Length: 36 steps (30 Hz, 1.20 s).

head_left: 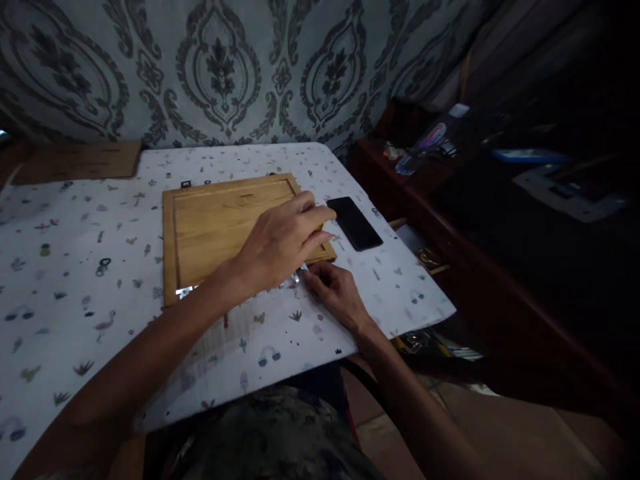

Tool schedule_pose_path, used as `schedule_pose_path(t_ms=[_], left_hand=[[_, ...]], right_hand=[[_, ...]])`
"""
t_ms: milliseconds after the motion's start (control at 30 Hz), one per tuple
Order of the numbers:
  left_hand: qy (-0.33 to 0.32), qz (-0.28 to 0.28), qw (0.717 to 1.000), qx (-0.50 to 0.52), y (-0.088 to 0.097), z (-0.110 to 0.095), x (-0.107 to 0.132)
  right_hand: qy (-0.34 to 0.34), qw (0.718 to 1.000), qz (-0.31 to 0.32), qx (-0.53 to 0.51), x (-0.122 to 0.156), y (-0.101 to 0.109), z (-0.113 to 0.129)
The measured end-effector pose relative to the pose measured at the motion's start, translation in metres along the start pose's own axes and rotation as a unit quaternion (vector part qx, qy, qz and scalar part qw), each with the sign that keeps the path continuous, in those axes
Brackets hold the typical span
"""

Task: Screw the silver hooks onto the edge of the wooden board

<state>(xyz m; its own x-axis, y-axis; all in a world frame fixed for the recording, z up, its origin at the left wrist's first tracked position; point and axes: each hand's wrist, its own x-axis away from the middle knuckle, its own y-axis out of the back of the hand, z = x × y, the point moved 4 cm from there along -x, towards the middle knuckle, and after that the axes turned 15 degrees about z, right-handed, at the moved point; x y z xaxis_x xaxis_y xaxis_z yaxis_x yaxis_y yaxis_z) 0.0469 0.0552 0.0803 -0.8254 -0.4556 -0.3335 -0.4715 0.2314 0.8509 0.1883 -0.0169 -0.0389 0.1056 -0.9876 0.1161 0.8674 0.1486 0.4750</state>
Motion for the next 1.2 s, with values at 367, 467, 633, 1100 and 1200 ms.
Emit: schedule_pose_path(t_ms=[367, 467, 633, 1100, 1200], left_hand=[[0.000, -0.037, 0.999, -0.004, 0.0010, -0.0011, -0.0027], [-0.009, -0.040, 0.999, -0.005, 0.0004, -0.0025, -0.0029], [-0.011, -0.030, 0.999, -0.001, -0.0001, -0.0040, -0.0029], [-0.009, -0.033, 0.999, 0.011, -0.0032, -0.0012, -0.0026], [0.001, -0.041, 0.999, 0.008, -0.0038, -0.0016, -0.0018]], right_hand=[[0.011, 1.000, -0.007, 0.000, 0.0001, -0.0007, -0.0032], [0.017, 1.000, -0.011, -0.002, 0.0000, -0.0003, -0.0023], [0.018, 1.000, -0.007, -0.021, -0.0013, -0.0010, -0.0025], [0.022, 0.999, 0.007, -0.036, -0.0016, -0.0024, -0.0015], [0.023, 0.999, 0.005, -0.038, -0.0010, -0.0021, -0.0001]])
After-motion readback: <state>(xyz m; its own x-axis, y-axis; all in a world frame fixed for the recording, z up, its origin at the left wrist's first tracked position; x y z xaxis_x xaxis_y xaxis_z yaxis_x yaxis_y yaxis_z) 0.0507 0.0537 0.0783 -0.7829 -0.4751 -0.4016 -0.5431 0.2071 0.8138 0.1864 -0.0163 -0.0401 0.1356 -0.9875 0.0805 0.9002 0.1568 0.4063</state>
